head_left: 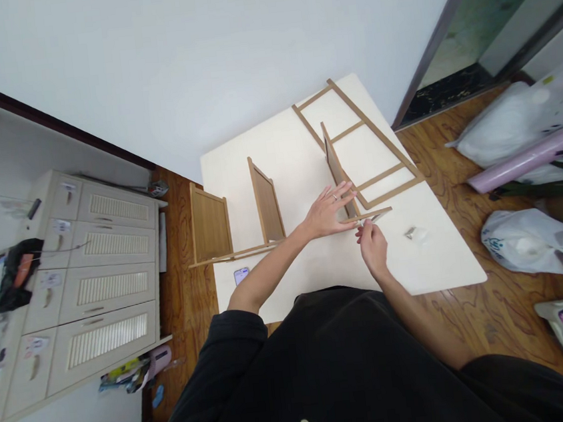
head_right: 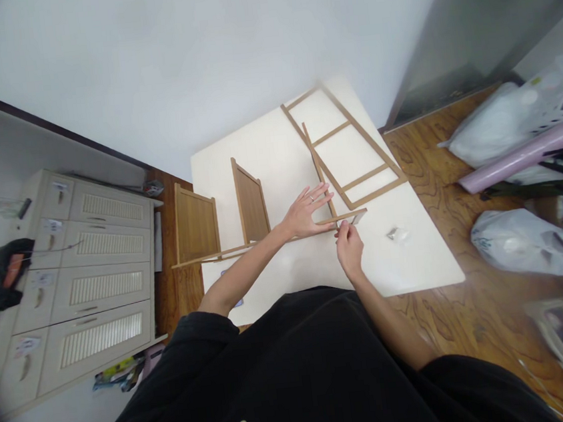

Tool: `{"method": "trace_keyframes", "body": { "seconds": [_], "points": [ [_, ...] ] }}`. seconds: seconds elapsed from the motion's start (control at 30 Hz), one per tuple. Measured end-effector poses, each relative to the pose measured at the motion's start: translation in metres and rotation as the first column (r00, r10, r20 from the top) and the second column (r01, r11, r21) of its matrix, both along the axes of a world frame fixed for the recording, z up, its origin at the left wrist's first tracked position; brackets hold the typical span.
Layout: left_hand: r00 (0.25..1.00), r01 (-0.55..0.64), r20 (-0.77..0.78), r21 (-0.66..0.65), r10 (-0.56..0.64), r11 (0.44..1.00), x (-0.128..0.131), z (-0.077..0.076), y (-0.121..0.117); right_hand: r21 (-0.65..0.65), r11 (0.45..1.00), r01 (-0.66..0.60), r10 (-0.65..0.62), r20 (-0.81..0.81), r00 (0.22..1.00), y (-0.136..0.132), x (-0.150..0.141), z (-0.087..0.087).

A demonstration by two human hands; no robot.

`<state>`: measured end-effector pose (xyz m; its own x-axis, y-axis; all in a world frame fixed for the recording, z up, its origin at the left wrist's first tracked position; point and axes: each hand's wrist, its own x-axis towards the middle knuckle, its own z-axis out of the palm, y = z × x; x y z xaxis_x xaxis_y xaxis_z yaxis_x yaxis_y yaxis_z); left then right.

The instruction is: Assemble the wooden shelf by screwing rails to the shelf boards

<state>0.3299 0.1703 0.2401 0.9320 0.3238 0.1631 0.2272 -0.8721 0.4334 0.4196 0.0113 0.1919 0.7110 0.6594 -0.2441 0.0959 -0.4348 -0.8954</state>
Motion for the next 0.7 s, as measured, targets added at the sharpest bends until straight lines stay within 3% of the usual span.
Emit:
{"method": "trace_keyframes", "body": {
  "seconds": [0.1, 0.23, 0.4, 0.53, 0.7],
  "points": [
    [1.000, 0.008, -0.011, 0.010, -0.007, 1.000, 0.000, 0.000, 0.000, -0.133, 0.990, -0.050, 0.085, 0.274, 0.958, -0.006, 0.003, 0.001],
    [0.999, 0.019, -0.030, 0.028, -0.018, 0.999, -0.001, 0.000, 0.000, -0.244, 0.952, -0.185, 0.293, 0.556, 0.777, -0.015, 0.008, 0.006],
    [1.000, 0.012, -0.022, 0.031, -0.012, 0.999, 0.000, 0.002, 0.000, -0.392, 0.895, -0.214, 0.427, 0.613, 0.665, -0.017, 0.015, 0.012],
    [1.000, 0.013, -0.008, 0.029, -0.013, 0.999, 0.000, 0.002, 0.000, -0.349, 0.915, -0.201, 0.394, 0.673, 0.625, -0.015, 0.021, 0.012],
    [1.000, 0.005, 0.001, 0.029, -0.005, 1.000, 0.000, -0.002, 0.000, -0.392, 0.880, -0.268, 0.475, 0.741, 0.474, -0.011, 0.026, 0.010]
  ]
}}
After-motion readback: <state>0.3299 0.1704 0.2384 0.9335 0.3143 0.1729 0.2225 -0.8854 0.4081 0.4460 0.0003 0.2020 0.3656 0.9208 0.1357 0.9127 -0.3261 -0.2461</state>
